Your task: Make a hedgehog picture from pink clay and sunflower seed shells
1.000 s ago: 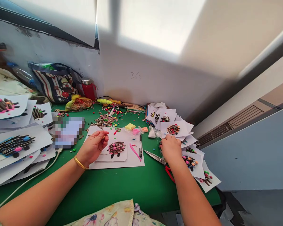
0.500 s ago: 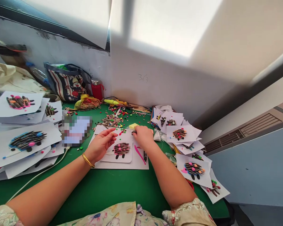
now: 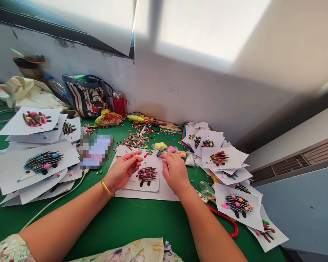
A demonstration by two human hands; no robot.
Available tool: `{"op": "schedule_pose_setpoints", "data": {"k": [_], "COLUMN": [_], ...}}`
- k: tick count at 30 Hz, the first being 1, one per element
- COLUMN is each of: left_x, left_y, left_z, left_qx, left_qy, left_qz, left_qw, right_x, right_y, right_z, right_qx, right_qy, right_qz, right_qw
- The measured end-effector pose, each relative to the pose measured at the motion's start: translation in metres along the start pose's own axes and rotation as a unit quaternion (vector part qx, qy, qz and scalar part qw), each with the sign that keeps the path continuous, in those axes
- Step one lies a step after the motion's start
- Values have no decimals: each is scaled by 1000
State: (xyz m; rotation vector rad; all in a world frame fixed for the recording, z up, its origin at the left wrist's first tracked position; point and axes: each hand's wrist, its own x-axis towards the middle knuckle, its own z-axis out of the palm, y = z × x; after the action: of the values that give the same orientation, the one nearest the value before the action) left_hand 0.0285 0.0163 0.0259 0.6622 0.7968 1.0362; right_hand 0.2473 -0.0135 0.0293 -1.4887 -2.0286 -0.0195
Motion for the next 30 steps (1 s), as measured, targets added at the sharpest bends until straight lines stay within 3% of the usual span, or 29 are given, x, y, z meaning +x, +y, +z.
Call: {"op": "schedule_pose_setpoints", "data": {"k": [10, 14, 17, 22, 25, 30], "left_x": [-10, -15, -17, -14, -14, -16], "left_y": [-11, -9, 2, 15, 11, 1], "left_z": [4, 8, 8, 6, 7, 11], "left_qx": [62, 190, 241, 221, 233, 178], "left_qy": [-92, -151, -182, -140, -154, -92], "left_qz": [-28, 12, 30, 40, 26, 18], "left_qw": [993, 970, 953, 964, 960, 980], "right_x": [-19, -19, -17, -13, -12, -14], "right_y": [-40, -46, -45, -46, -50, -53], "right_z": [9, 9, 10, 14, 17, 16], "right_qx": [122, 177, 231, 235, 220, 190], "right_qy": [21, 8, 40, 90, 73, 44], "right_qz": [-83, -62, -26, 18, 3, -35], "right_qw": [989, 982, 972, 968, 973, 980]}}
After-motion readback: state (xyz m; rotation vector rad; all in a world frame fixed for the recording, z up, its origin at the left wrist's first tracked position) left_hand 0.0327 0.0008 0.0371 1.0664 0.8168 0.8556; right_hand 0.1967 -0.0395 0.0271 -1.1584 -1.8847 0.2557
